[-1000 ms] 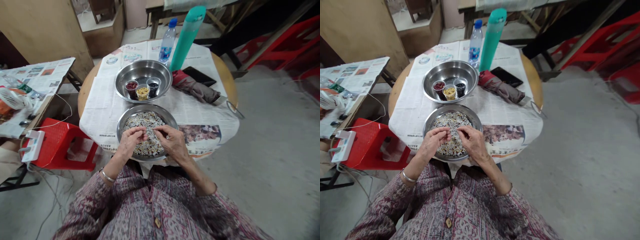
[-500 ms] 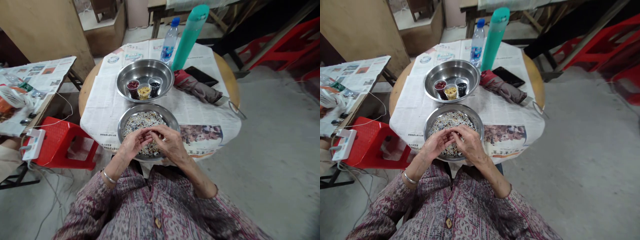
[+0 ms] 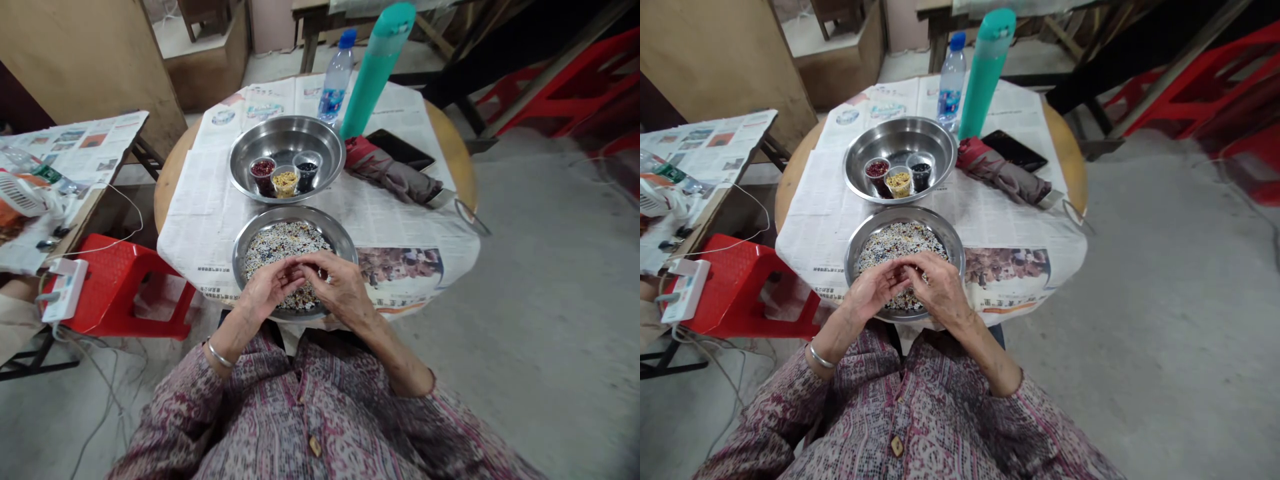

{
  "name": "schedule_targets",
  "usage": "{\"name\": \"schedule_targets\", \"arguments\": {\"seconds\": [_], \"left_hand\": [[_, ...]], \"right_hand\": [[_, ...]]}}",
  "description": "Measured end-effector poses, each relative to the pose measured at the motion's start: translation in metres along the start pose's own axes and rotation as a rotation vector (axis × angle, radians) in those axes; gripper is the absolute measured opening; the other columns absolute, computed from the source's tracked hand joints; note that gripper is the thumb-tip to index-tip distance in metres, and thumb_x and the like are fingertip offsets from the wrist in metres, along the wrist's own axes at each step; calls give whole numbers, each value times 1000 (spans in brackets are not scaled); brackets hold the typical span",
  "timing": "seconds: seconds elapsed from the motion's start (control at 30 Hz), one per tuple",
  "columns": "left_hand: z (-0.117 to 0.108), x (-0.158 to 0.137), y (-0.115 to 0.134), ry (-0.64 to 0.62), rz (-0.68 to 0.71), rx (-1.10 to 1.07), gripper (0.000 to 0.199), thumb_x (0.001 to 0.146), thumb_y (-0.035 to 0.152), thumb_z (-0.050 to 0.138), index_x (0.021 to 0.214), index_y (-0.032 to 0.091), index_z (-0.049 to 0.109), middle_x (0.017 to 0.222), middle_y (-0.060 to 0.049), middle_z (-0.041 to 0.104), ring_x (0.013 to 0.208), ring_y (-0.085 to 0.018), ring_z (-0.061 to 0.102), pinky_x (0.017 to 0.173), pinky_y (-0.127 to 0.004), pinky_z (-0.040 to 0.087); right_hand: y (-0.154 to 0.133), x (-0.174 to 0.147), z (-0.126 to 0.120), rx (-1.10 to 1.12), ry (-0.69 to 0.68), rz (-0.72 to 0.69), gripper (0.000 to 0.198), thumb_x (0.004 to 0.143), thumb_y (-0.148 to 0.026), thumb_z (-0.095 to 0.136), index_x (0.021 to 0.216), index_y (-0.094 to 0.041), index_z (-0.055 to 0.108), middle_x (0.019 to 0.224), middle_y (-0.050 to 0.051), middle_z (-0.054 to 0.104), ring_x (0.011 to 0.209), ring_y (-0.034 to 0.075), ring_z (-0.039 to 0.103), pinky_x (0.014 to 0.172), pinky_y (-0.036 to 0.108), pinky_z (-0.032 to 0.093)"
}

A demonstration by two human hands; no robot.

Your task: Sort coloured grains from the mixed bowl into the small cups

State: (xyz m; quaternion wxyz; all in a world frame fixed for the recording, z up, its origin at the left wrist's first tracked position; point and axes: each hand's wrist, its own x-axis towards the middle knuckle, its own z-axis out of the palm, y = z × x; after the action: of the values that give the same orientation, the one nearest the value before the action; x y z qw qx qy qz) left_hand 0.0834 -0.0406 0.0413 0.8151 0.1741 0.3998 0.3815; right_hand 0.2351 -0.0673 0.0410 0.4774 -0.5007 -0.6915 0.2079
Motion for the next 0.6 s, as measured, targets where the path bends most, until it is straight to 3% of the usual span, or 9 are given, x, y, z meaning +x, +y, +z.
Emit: {"name": "schedule_targets", "arguments": {"seconds": [0.23, 0.6], "left_hand": [[-7, -2, 1, 31, 5, 16, 21, 84, 1, 61, 97, 8, 74, 90, -12, 75, 82, -16, 71, 88, -31, 56], [-3, -5, 5, 30, 26, 6, 15, 86, 4, 61, 89, 7, 75, 83, -10, 73, 75, -13, 68, 78, -26, 57]], "right_hand": [[3, -1, 4, -8, 17, -5, 21, 90, -15, 56, 100, -22, 73, 98, 5, 76, 91, 18, 71, 85, 36, 58], [-2, 4, 5, -80, -62, -64, 25, 91, -15, 55, 106, -24, 72, 99, 4, 76, 93, 19, 69, 89, 39, 55]]}}
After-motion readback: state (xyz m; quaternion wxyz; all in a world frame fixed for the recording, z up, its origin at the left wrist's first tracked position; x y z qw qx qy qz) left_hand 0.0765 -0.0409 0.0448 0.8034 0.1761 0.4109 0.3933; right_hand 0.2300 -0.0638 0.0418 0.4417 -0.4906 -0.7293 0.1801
